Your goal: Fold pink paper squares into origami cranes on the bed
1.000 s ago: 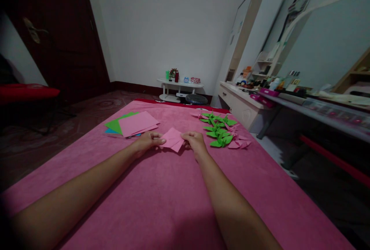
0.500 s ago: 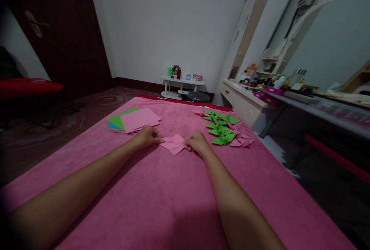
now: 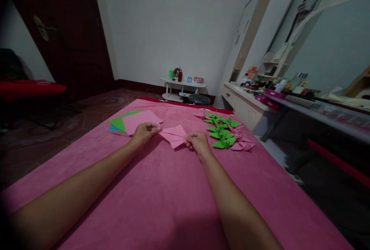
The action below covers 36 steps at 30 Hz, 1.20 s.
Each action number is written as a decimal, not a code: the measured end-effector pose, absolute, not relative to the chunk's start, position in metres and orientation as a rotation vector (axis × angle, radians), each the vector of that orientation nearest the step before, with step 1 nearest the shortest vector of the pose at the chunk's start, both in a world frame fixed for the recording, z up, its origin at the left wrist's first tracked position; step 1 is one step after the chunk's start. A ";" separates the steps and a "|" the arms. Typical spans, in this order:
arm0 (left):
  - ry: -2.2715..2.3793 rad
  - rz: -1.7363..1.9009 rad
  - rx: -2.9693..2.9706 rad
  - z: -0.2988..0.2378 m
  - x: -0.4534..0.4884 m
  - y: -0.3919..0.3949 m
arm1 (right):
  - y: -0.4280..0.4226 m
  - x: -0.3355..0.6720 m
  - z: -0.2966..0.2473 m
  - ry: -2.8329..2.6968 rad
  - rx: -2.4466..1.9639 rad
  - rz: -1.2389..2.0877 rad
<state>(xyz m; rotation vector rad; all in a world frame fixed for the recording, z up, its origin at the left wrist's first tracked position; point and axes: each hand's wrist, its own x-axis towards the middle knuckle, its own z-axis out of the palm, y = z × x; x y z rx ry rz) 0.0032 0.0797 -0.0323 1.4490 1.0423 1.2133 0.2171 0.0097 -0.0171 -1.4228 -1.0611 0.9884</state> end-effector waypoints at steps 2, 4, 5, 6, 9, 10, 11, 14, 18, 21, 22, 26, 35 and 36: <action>0.993 1.323 1.350 -0.026 0.008 0.074 | 0.009 0.209 -0.016 -1.038 -1.370 0.923; 0.832 1.403 1.123 -0.022 0.014 0.066 | 0.008 0.199 -0.015 -1.029 -1.326 0.864; 0.762 1.372 1.065 -0.021 0.016 0.063 | 0.006 0.194 -0.016 -1.028 -1.309 0.844; 0.693 1.314 1.030 -0.021 0.019 0.059 | 0.005 0.189 -0.016 -1.029 -1.297 0.831; 0.691 1.226 0.924 -0.023 0.025 0.053 | 0.001 0.177 -0.018 -1.045 -1.263 0.815; 0.697 1.225 0.908 -0.024 0.026 0.052 | 0.000 0.174 -0.018 -1.056 -1.252 0.829; 0.705 1.227 0.899 -0.024 0.026 0.052 | -0.001 0.173 -0.019 -1.068 -1.242 0.849; 0.688 1.202 0.909 -0.025 0.025 0.052 | 0.000 0.173 -0.018 -1.101 -1.221 0.913; 0.666 0.958 1.008 -0.023 0.022 0.050 | 0.004 0.180 -0.015 -1.156 -1.170 0.972; 0.710 0.786 1.140 -0.024 0.020 0.048 | 0.006 0.186 -0.015 -1.216 -1.162 0.984; 0.735 0.770 1.173 -0.024 0.020 0.048 | 0.006 0.187 -0.015 -1.230 -1.168 0.984; 0.842 0.767 1.276 -0.025 0.020 0.049 | 0.004 0.191 -0.015 -1.287 -1.196 0.990; 0.815 0.761 1.206 -0.023 0.019 0.050 | 0.003 0.184 -0.015 -1.338 -1.184 0.907; 0.804 0.763 1.192 -0.023 0.019 0.050 | 0.003 0.183 -0.015 -1.341 -1.179 0.923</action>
